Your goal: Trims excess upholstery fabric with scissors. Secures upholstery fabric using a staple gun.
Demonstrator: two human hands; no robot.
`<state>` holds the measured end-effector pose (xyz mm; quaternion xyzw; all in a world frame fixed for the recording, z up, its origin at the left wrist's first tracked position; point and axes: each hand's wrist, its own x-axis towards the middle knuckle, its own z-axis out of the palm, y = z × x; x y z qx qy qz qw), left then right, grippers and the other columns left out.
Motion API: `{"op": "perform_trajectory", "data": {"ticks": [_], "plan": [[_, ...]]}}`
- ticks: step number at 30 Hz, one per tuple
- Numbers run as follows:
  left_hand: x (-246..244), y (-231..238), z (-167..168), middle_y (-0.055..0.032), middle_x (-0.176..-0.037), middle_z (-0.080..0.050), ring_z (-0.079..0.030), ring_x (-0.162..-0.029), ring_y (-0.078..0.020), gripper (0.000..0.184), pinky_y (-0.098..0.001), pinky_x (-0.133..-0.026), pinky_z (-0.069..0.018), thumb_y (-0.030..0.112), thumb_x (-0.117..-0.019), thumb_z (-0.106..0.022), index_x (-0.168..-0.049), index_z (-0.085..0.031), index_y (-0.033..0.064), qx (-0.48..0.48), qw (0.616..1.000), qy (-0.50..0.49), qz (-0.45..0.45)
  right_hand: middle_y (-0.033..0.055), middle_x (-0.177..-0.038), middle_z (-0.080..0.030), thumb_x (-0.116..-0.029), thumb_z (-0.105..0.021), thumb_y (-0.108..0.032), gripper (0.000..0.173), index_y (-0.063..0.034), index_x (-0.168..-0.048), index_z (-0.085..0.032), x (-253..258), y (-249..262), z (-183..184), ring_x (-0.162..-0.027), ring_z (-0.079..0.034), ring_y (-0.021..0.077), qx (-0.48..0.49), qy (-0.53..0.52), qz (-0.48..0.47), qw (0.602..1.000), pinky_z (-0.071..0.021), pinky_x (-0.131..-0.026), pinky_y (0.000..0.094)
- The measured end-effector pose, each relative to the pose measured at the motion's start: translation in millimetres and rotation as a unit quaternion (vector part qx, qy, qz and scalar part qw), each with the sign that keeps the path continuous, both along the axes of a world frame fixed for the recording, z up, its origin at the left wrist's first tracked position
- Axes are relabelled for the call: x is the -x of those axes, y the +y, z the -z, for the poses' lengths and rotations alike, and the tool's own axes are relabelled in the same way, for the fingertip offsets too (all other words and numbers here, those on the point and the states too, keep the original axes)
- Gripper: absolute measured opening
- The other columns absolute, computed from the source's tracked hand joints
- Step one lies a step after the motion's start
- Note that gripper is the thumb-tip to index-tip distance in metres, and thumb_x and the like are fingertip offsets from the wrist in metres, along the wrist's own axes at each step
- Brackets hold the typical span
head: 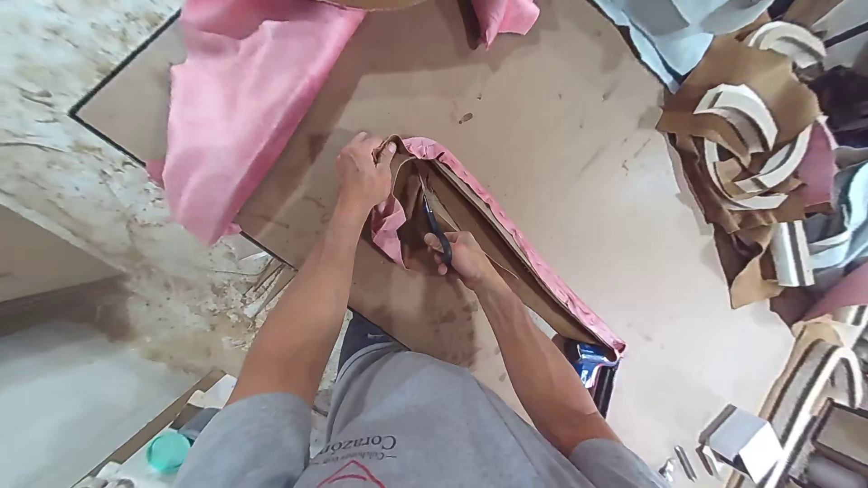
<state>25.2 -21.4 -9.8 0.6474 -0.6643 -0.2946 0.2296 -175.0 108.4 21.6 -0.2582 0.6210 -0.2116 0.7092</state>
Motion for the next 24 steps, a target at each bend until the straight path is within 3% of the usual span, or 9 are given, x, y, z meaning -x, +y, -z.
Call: {"op": "perform_trajectory", "data": {"ticks": [4, 9, 14, 22, 24], "plan": [[1, 0, 1, -0.0188, -0.107, -0.068, -0.067, -0.098, -0.0337, 0.041, -0.0565, -0.087, -0.0512, 0.034, -0.1063, -0.050, -0.099, -0.070, -0.0007, 0.014, 1.000, -0.003, 0.003, 0.0016, -0.062, -0.061, -0.1001, -0.068, -0.023, 0.025, 0.0000, -0.090, -0.065, 8, 8, -5, -0.043, -0.054, 0.0049, -0.009, -0.003, 0.038, 0.999, -0.0443, -0.038, 0.0178], [-1, -3, 6, -0.0190, -0.108, -0.068, -0.067, -0.099, -0.0333, 0.039, -0.0557, -0.088, -0.0517, 0.032, -0.1058, -0.052, -0.100, -0.071, -0.0013, 0.028, 0.999, 0.007, 0.020, 0.0005, -0.064, -0.061, -0.1041, -0.062, -0.032, 0.031, -0.0018, -0.097, -0.063, 19, 11, -5, -0.046, -0.056, 0.0054, -0.022, -0.032, 0.002, 0.999, -0.0451, -0.040, 0.0182], [0, -1, 6, -0.0181, -0.109, -0.069, -0.068, -0.099, -0.0332, 0.042, -0.0576, -0.087, -0.0513, 0.036, -0.1057, -0.051, -0.099, -0.071, 0.0004, 0.017, 1.000, 0.009, -0.001, 0.0003, -0.063, -0.059, -0.1049, -0.059, -0.034, 0.033, -0.0024, -0.095, -0.063, 12, 2, -7, -0.045, -0.054, 0.0055, -0.024, -0.044, -0.003, 0.999, -0.0439, -0.039, 0.0181], [-2, -1, 11, -0.0184, -0.108, -0.069, -0.068, -0.099, -0.0321, 0.041, -0.0547, -0.088, -0.0524, 0.034, -0.1061, -0.050, -0.101, -0.072, -0.0003, 0.033, 0.999, 0.029, 0.009, 0.0014, -0.062, -0.061, -0.1021, -0.065, -0.027, 0.028, -0.0007, -0.093, -0.066, 3, -6, -2, -0.043, -0.052, 0.0048, -0.006, -0.014, 0.021, 1.000, -0.0406, -0.037, 0.0177], [-3, -3, 10, -0.0176, -0.104, -0.069, -0.068, -0.096, -0.0311, 0.040, -0.0537, -0.086, -0.0524, 0.033, -0.1058, -0.051, -0.099, -0.071, -0.0002, 0.036, 0.999, 0.034, 0.012, 0.0014, -0.063, -0.062, -0.1009, -0.067, -0.027, 0.028, -0.0006, -0.091, -0.066, 7, -1, -5, -0.044, -0.055, 0.0056, 0.001, 0.001, 0.013, 1.000, -0.0446, -0.039, 0.0186]]}}
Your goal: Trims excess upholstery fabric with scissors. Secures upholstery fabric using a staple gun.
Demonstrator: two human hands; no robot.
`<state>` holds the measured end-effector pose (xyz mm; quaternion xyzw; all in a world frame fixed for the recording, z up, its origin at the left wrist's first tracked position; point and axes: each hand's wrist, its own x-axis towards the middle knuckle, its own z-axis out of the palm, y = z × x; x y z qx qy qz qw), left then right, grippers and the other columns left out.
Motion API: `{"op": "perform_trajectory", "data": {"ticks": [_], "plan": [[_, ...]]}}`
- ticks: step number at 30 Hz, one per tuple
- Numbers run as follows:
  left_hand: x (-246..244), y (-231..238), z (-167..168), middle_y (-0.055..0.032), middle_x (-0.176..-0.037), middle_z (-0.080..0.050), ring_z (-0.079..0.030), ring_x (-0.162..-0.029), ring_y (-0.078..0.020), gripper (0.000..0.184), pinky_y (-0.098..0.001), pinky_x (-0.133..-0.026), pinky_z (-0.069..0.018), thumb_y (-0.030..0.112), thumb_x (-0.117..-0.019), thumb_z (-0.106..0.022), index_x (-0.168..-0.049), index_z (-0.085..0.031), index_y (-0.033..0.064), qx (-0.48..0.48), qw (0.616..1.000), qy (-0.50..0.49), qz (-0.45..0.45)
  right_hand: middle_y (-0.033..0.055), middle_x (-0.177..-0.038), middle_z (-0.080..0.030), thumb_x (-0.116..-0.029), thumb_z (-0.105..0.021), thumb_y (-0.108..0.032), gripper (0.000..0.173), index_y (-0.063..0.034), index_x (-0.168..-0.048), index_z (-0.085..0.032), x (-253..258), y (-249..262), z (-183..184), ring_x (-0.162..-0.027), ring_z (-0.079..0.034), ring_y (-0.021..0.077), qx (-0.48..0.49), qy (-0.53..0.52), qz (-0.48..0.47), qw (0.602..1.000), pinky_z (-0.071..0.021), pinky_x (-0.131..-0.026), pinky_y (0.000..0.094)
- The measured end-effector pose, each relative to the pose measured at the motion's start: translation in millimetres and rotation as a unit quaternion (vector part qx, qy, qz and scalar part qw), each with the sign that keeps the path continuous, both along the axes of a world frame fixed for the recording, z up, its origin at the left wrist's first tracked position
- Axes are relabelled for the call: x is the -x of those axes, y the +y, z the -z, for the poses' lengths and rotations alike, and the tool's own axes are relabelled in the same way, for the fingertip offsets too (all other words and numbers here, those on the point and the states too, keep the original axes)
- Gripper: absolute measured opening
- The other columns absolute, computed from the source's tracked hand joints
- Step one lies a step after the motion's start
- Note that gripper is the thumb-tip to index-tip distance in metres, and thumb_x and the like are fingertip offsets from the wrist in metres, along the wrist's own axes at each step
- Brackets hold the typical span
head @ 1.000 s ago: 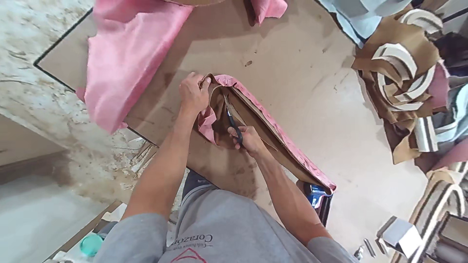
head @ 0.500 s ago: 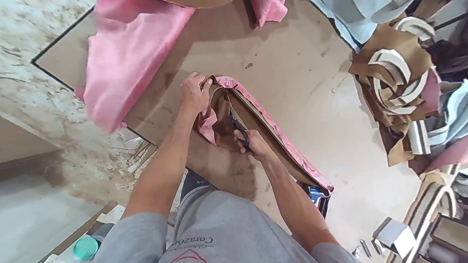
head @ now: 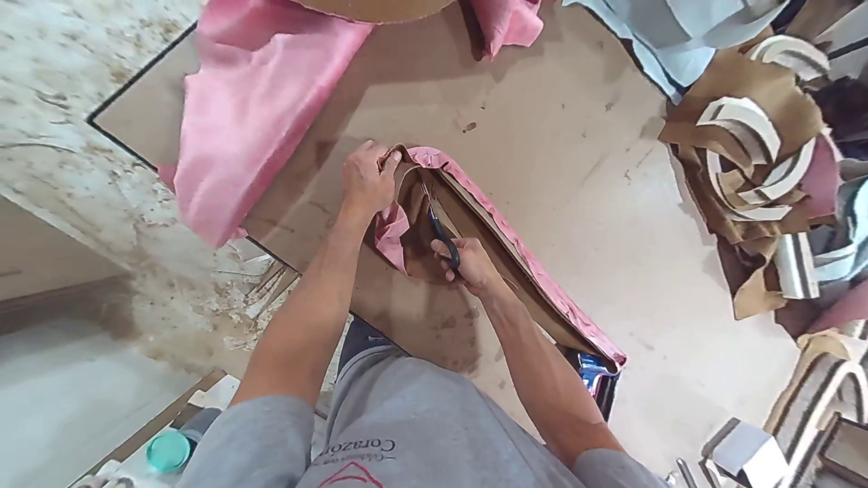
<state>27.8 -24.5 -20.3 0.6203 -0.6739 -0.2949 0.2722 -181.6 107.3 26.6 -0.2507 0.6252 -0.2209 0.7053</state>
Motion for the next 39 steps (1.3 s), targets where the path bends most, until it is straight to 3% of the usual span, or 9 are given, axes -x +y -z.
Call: {"op": "perform_trajectory", "data": {"ticks": [5, 9, 12, 14, 17, 20, 26, 34, 39], "plan": [[-3, -19, 2, -0.0172, -0.095, -0.066, -0.065, -0.089, -0.0254, 0.039, -0.0427, -0.084, -0.0519, 0.028, -0.1058, -0.051, -0.090, -0.068, -0.0034, 0.032, 0.997, 0.031, 0.070, -0.0028, -0.067, -0.062, -0.1037, -0.057, -0.041, 0.035, -0.0071, -0.097, -0.064, 50, 25, -12, -0.049, -0.055, 0.0047, -0.018, -0.002, -0.113, 0.993, -0.0431, -0.042, 0.0186], [0, -28, 0, -0.0188, -0.099, -0.068, -0.067, -0.094, -0.0269, 0.040, -0.0448, -0.089, -0.0514, 0.029, -0.1061, -0.050, -0.093, -0.069, -0.0033, 0.020, 0.994, 0.012, 0.103, -0.0038, -0.069, -0.061, -0.1038, -0.057, -0.044, 0.036, -0.0099, -0.095, -0.063, 73, 0, -29, -0.050, -0.057, 0.0041, -0.048, 0.027, -0.175, 0.983, -0.0470, -0.044, 0.0179], [11, -11, -24, -0.0204, -0.120, -0.069, -0.067, -0.112, -0.0362, 0.033, -0.0542, -0.097, -0.0524, 0.028, -0.1050, -0.053, -0.121, -0.071, 0.0057, 0.028, 0.995, -0.086, 0.044, -0.0049, -0.066, -0.060, -0.1065, -0.052, -0.043, 0.037, -0.0107, -0.091, -0.063, 80, -32, -37, -0.048, -0.055, 0.0021, -0.049, 0.043, -0.248, 0.967, -0.0445, -0.043, 0.0161], [25, 15, -55, -0.0239, -0.140, -0.058, -0.057, -0.128, -0.0433, 0.041, -0.0590, -0.104, -0.0463, 0.027, -0.1035, -0.055, -0.139, -0.060, 0.0072, 0.019, 0.986, -0.164, 0.002, -0.0055, -0.063, -0.058, -0.1065, -0.049, -0.047, 0.041, -0.0122, -0.088, -0.062, 89, -54, -39, -0.047, -0.053, 0.0008, -0.039, 0.039, -0.296, 0.954, -0.0426, -0.041, 0.0154], [46, 63, -67, -0.0232, -0.142, -0.055, -0.052, -0.131, -0.0445, 0.039, -0.0621, -0.103, -0.0426, 0.034, -0.1032, -0.054, -0.124, -0.065, 0.0025, 0.022, 0.979, -0.200, -0.015, -0.0041, -0.060, -0.059, -0.1048, -0.049, -0.050, 0.045, -0.0121, -0.084, -0.064, 101, -88, -45, -0.043, -0.049, 0.0021, -0.028, 0.062, -0.367, 0.928, -0.0382, -0.039, 0.0167], [52, 92, -32, -0.0162, -0.141, -0.058, -0.054, -0.130, -0.0375, 0.030, -0.0520, -0.102, -0.0482, 0.032, -0.0958, -0.061, -0.108, -0.071, 0.0068, 0.060, 0.981, -0.175, -0.056, -0.0033, -0.060, -0.059, -0.1025, -0.052, -0.051, 0.046, -0.0137, -0.078, -0.064, 105, -118, -48, -0.044, -0.049, 0.0036, -0.044, 0.069, -0.443, 0.893, -0.0374, -0.040, 0.0186], [40, 93, -6, -0.0185, -0.141, -0.057, -0.066, -0.115, -0.0269, 0.031, -0.0390, -0.092, -0.0575, 0.018, -0.0948, -0.063, -0.122, -0.066, 0.0020, 0.080, 0.987, -0.081, -0.114, -0.0026, -0.055, -0.056, -0.1010, -0.058, -0.046, 0.043, -0.0123, -0.075, -0.063, 96, -133, -42, -0.042, -0.049, 0.0046, -0.050, 0.061, -0.465, 0.882, -0.0385, -0.040, 0.0190], [38, 93, -2, -0.0187, -0.138, -0.057, -0.066, -0.113, -0.0236, 0.030, -0.0359, -0.093, -0.0569, 0.017, -0.0932, -0.064, -0.119, -0.065, 0.0014, 0.088, 0.988, -0.050, -0.116, 0.0002, -0.054, -0.056, -0.0970, -0.070, -0.019, 0.027, -0.0041, -0.075, -0.065, 92, -91, -23, -0.042, -0.052, 0.0055, -0.002, 0.076, -0.346, 0.935, -0.0453, -0.041, 0.0186], [36, 93, 0, -0.0173, -0.138, -0.058, -0.067, -0.110, -0.0217, 0.030, -0.0347, -0.088, -0.0577, 0.018, -0.0920, -0.065, -0.118, -0.068, 0.0033, 0.096, 0.987, -0.037, -0.121, -0.0002, -0.056, -0.057, -0.1001, -0.067, -0.029, 0.031, -0.0056, -0.079, -0.064, 86, -91, -22, -0.042, -0.051, 0.0043, -0.023, 0.068, -0.352, 0.933, -0.0404, -0.039, 0.0165]]}}
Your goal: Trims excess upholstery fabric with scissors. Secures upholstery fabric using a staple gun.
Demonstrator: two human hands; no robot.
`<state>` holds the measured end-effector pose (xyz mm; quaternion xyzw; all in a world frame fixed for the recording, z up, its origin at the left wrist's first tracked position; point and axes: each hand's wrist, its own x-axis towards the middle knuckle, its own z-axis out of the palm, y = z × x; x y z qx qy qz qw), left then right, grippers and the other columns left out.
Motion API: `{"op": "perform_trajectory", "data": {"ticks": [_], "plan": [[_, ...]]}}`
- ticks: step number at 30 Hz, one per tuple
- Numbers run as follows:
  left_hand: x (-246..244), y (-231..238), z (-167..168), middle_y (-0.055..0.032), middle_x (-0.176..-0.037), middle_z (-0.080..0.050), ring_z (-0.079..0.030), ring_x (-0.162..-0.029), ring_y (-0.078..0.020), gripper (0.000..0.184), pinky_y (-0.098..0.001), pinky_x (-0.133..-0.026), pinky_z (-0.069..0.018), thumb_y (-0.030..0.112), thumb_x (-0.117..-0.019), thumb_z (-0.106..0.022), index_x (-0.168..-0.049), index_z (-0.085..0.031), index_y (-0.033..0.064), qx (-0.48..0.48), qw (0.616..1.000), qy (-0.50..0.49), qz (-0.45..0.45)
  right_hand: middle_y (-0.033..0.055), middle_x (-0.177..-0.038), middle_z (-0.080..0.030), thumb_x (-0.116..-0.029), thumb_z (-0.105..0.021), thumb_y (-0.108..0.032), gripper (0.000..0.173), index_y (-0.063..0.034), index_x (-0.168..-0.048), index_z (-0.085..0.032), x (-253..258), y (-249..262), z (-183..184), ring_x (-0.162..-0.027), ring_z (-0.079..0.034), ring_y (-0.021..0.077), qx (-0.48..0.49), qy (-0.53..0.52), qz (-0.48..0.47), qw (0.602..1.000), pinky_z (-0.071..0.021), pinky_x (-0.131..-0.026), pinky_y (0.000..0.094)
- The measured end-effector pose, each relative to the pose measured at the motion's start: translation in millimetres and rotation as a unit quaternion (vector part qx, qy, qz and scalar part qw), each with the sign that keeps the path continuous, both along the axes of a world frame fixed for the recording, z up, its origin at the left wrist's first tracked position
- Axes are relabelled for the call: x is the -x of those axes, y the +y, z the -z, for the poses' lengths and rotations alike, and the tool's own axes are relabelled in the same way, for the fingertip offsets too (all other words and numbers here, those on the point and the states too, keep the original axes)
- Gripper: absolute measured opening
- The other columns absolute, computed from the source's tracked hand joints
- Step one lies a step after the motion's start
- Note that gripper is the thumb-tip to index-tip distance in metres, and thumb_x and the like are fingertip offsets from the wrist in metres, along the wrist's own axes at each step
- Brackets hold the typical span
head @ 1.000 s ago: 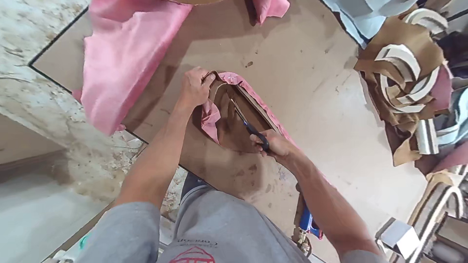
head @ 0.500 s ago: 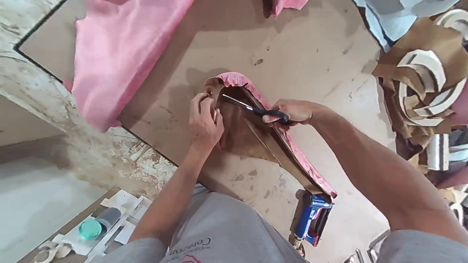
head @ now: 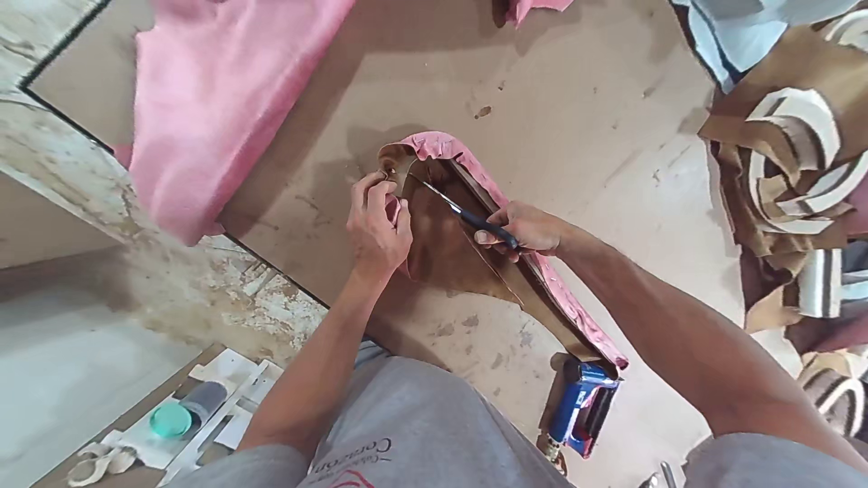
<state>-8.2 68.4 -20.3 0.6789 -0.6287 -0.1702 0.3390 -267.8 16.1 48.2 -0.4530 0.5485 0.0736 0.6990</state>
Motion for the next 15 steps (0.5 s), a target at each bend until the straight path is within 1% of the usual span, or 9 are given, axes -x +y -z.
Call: {"op": "perform_trajectory", "data": {"ticks": [1, 4, 7, 9, 10, 11, 13, 14, 15], "plan": [[-1, 0, 1, -0.0165, -0.138, -0.059, -0.067, -0.110, -0.0211, 0.030, -0.0345, -0.088, -0.0577, 0.019, -0.0923, -0.065, -0.118, -0.068, 0.0043, 0.000, 1.000, -0.003, -0.001, 0.0000, -0.056, -0.057, -0.1004, -0.066, -0.030, 0.033, -0.0057, -0.079, -0.064, -4, -2, 0, -0.042, -0.051, 0.0047, 0.004, 0.001, -0.002, 1.000, -0.0410, -0.039, 0.0168], [-2, 2, 0, -0.0157, -0.139, -0.059, -0.066, -0.113, -0.0215, 0.030, -0.0348, -0.089, -0.0575, 0.020, -0.0927, -0.065, -0.119, -0.068, 0.0055, -0.004, 1.000, -0.015, 0.003, 0.0002, -0.055, -0.057, -0.1001, -0.067, -0.025, 0.033, -0.0045, -0.075, -0.064, -12, 0, -3, -0.042, -0.053, 0.0057, 0.016, -0.007, 0.010, 1.000, -0.0452, -0.040, 0.0186], [0, 0, -5, -0.0170, -0.139, -0.059, -0.066, -0.114, -0.0246, 0.031, -0.0375, -0.092, -0.0577, 0.019, -0.0927, -0.067, -0.120, -0.067, 0.0038, -0.017, 0.999, -0.026, 0.011, -0.0027, -0.060, -0.058, -0.1004, -0.066, -0.028, 0.028, -0.0064, -0.083, -0.065, 14, 18, -20, -0.048, -0.056, 0.0053, 0.031, 0.013, -0.026, 0.999, -0.0506, -0.047, 0.0210], [-1, -3, -9, -0.0178, -0.139, -0.058, -0.066, -0.115, -0.0266, 0.031, -0.0400, -0.094, -0.0572, 0.019, -0.0925, -0.068, -0.120, -0.067, 0.0037, -0.036, 0.999, -0.026, 0.018, -0.0029, -0.068, -0.062, -0.0966, -0.068, -0.033, 0.025, -0.0089, -0.091, -0.068, 53, 38, -40, -0.058, -0.061, 0.0072, 0.101, 0.083, -0.054, 0.990, -0.0555, -0.057, 0.0274], [-2, -4, -11, -0.0181, -0.138, -0.058, -0.066, -0.113, -0.0273, 0.031, -0.0411, -0.092, -0.0573, 0.019, -0.0917, -0.068, -0.119, -0.067, 0.0035, -0.044, 0.999, -0.026, 0.019, 0.0003, -0.075, -0.066, -0.0962, -0.068, -0.034, 0.026, -0.0086, -0.097, -0.071, 76, 46, -49, -0.065, -0.065, 0.0112, 0.152, 0.142, -0.062, 0.976, -0.0583, -0.063, 0.0341], [-3, -6, -14, -0.0191, -0.138, -0.057, -0.066, -0.111, -0.0282, 0.031, -0.0425, -0.091, -0.0576, 0.018, -0.0906, -0.068, -0.118, -0.067, 0.0024, -0.054, 0.998, -0.025, 0.021, 0.0072, -0.080, -0.068, -0.0964, -0.068, -0.033, 0.027, -0.0064, -0.102, -0.071, 96, 54, -55, -0.071, -0.067, 0.0201, 0.206, 0.214, -0.066, 0.953, -0.0571, -0.068, 0.0457], [-3, -13, -25, -0.0220, -0.140, -0.054, -0.065, -0.113, -0.0318, 0.039, -0.0465, -0.091, -0.0576, 0.019, -0.0890, -0.070, -0.122, -0.061, -0.0001, -0.088, 0.996, -0.018, 0.025, 0.0233, -0.084, -0.067, -0.0964, -0.068, -0.030, 0.033, 0.0011, -0.107, -0.067, 122, 67, -58, -0.079, -0.066, 0.0433, 0.288, 0.360, -0.045, 0.886, -0.0494, -0.070, 0.0680], [-2, -19, -32, -0.0230, -0.144, -0.050, -0.064, -0.114, -0.0333, 0.046, -0.0483, -0.091, -0.0577, 0.021, -0.0897, -0.071, -0.127, -0.056, -0.0001, -0.109, 0.994, -0.023, 0.024, 0.0298, -0.091, -0.066, -0.0979, -0.066, -0.028, 0.035, 0.0040, -0.111, -0.065, 128, 71, -54, -0.085, -0.066, 0.0516, 0.313, 0.409, -0.026, 0.857, -0.0478, -0.072, 0.0742], [0, -26, -39, -0.0238, -0.147, -0.048, -0.064, -0.117, -0.0350, 0.055, -0.0507, -0.092, -0.0574, 0.024, -0.0900, -0.071, -0.135, -0.050, 0.0006, -0.120, 0.992, -0.034, 0.028, 0.0324, -0.101, -0.066, -0.0986, -0.064, -0.023, 0.034, 0.0043, -0.118, -0.062, 133, 76, -44, -0.091, -0.065, 0.0549, 0.337, 0.431, -0.006, 0.837, -0.0477, -0.074, 0.0763]]}}
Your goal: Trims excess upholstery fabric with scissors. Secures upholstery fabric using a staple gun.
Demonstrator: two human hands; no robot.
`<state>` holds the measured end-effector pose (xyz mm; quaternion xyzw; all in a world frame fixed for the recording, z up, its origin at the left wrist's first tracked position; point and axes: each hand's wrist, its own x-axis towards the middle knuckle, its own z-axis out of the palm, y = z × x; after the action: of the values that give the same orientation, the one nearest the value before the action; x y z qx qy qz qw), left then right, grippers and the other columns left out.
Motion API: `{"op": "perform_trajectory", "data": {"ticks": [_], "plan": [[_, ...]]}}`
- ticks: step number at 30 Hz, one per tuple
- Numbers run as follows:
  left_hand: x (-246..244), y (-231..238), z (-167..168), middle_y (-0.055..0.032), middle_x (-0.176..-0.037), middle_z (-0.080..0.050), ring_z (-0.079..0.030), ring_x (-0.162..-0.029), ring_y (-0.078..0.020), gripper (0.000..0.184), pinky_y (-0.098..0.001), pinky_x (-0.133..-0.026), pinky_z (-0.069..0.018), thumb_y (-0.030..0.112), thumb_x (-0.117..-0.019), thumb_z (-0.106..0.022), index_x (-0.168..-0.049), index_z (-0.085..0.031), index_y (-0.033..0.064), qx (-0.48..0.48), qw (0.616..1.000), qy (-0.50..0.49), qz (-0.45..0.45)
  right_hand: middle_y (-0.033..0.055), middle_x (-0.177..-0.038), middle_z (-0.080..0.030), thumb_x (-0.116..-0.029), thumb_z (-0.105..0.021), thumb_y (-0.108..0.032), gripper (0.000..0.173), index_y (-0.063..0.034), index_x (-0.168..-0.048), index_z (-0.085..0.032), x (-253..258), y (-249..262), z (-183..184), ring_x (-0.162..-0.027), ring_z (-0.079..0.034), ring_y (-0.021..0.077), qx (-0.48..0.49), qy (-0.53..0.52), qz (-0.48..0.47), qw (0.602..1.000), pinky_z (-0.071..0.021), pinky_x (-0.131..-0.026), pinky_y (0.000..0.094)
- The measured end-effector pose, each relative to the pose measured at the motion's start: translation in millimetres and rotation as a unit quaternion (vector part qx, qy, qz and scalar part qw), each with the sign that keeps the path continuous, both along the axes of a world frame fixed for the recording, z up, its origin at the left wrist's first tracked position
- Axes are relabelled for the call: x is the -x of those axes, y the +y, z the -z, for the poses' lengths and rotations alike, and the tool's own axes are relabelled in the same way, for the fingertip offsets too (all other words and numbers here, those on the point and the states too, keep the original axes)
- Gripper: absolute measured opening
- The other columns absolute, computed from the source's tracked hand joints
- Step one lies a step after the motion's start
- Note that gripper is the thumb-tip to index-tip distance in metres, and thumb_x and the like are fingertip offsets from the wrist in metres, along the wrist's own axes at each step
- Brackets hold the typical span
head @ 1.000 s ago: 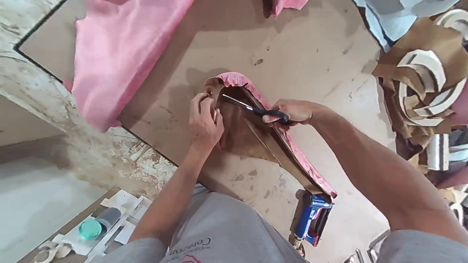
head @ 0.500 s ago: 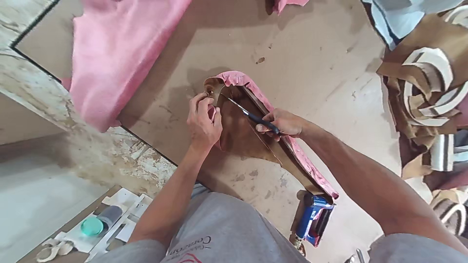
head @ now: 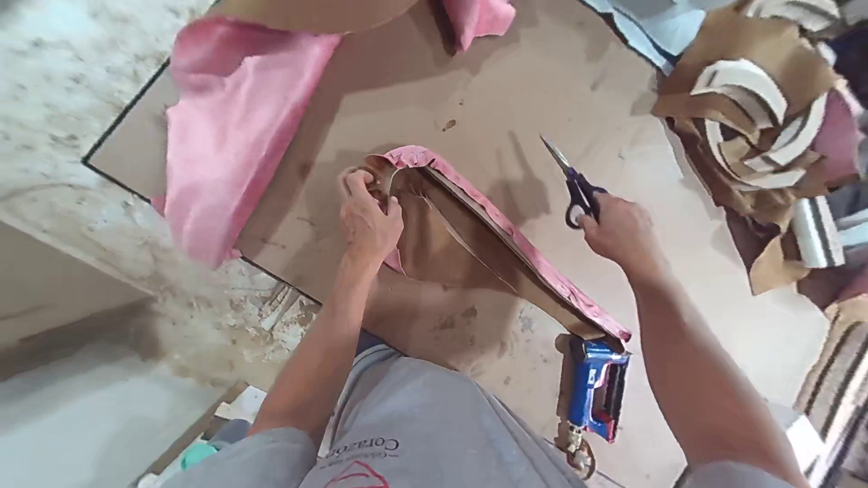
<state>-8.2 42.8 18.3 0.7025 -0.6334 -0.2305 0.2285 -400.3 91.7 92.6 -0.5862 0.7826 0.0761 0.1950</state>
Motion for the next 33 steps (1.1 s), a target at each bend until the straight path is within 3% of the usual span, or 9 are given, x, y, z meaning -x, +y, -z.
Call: {"op": "perform_trajectory", "data": {"ticks": [4, 9, 13, 17, 23, 26, 28, 29, 33], "plan": [[8, -26, -26, -0.0257, -0.158, -0.038, -0.043, -0.142, -0.0448, 0.068, -0.0616, -0.114, -0.0391, 0.025, -0.0922, -0.067, -0.151, -0.042, 0.0036, 0.024, 0.988, -0.091, 0.124, 0.0192, -0.157, -0.046, -0.0986, -0.061, -0.011, 0.048, -0.0040, -0.145, -0.054, -3, 34, 32, -0.130, -0.057, 0.0440, 0.133, -0.082, -0.054, 0.986, -0.0497, -0.100, 0.0672], [49, -14, -38, -0.0133, -0.150, -0.054, -0.044, -0.144, -0.0360, 0.037, -0.0599, -0.117, -0.0337, 0.023, -0.0979, -0.057, -0.131, -0.067, 0.0110, 0.144, 0.878, -0.172, 0.423, 0.0101, -0.150, -0.056, -0.0980, -0.063, -0.037, 0.051, -0.0138, -0.143, -0.060, -18, 146, 56, -0.135, -0.056, 0.0313, 0.181, -0.135, 0.005, 0.974, -0.0435, -0.111, 0.0583], [126, 0, -12, -0.0098, -0.156, -0.049, -0.040, -0.149, -0.0319, 0.056, -0.0598, -0.120, -0.0286, 0.038, -0.0934, -0.065, -0.143, -0.056, 0.0147, 0.137, 0.780, -0.166, 0.587, 0.0157, -0.124, -0.070, -0.0994, -0.060, -0.024, 0.036, -0.0033, -0.128, -0.067, -31, 231, 60, -0.115, -0.067, 0.0266, 0.396, -0.089, 0.244, 0.881, -0.0540, -0.100, 0.0468], [180, -7, 18, -0.0191, -0.132, -0.063, -0.060, -0.123, -0.0405, 0.046, -0.0606, -0.099, -0.0496, 0.029, -0.0997, -0.064, -0.141, -0.058, 0.0108, 0.099, 0.680, -0.187, 0.702, 0.0157, -0.111, -0.071, -0.1003, -0.055, -0.011, 0.029, 0.0068, -0.121, -0.065, -84, 286, 65, -0.102, -0.070, 0.0191, 0.479, -0.181, 0.380, 0.770, -0.0600, -0.091, 0.0362], [138, -25, -42, -0.0185, -0.134, -0.063, -0.064, -0.122, -0.0344, 0.048, -0.0578, -0.104, -0.0503, 0.032, -0.1085, -0.051, -0.150, -0.048, 0.0095, -0.024, 0.733, -0.061, 0.677, 0.0091, -0.100, -0.074, -0.1016, -0.052, -0.009, 0.023, 0.0024, -0.115, -0.068, -172, 286, 81, -0.087, -0.072, 0.0155, 0.428, -0.380, 0.425, 0.701, -0.0627, -0.077, 0.0330], [105, 1, -74, -0.0143, -0.136, -0.063, -0.063, -0.123, -0.0263, 0.047, -0.0530, -0.107, -0.0497, 0.033, -0.1085, -0.049, -0.150, -0.049, 0.0118, -0.113, 0.710, 0.011, 0.695, 0.0107, -0.119, -0.069, -0.1026, -0.049, -0.011, 0.033, 0.0028, -0.132, -0.055, -156, 249, 58, -0.104, -0.069, 0.0204, 0.485, -0.495, 0.402, 0.599, -0.0606, -0.088, 0.0409], [80, 29, -85, -0.0133, -0.140, -0.061, -0.060, -0.129, -0.0204, 0.048, -0.0442, -0.112, -0.0470, 0.031, -0.1089, -0.047, -0.152, -0.047, 0.0102, -0.165, 0.666, 0.045, 0.726, 0.0002, -0.120, -0.071, -0.0982, -0.051, -0.023, 0.037, -0.0142, -0.134, -0.052, -150, 228, 24, -0.107, -0.069, 0.0151, 0.549, -0.588, 0.375, 0.461, -0.0590, -0.092, 0.0401], [67, 42, -87, -0.0129, -0.142, -0.060, -0.058, -0.131, -0.0180, 0.049, -0.0412, -0.114, -0.0458, 0.031, -0.1093, -0.045, -0.153, -0.045, 0.0089, -0.188, 0.652, 0.061, 0.732, 0.0010, -0.135, -0.065, -0.1031, -0.050, -0.039, 0.051, -0.0215, -0.150, -0.045, -147, 224, 8, -0.121, -0.064, 0.0192, 0.558, -0.651, 0.307, 0.413, -0.0548, -0.102, 0.0452], [33, 67, -92, -0.0096, -0.108, -0.068, -0.068, -0.094, -0.0119, 0.053, -0.0366, -0.088, -0.0587, 0.040, -0.1090, -0.039, -0.145, -0.047, 0.0027, -0.232, 0.661, 0.094, 0.708, 0.0058, -0.119, -0.071, -0.0810, -0.068, -0.040, 0.050, -0.0245, -0.129, -0.064, -151, 215, -32, -0.111, -0.068, 0.0235, 0.603, -0.713, 0.219, 0.285, -0.0562, -0.094, 0.0468]]}}
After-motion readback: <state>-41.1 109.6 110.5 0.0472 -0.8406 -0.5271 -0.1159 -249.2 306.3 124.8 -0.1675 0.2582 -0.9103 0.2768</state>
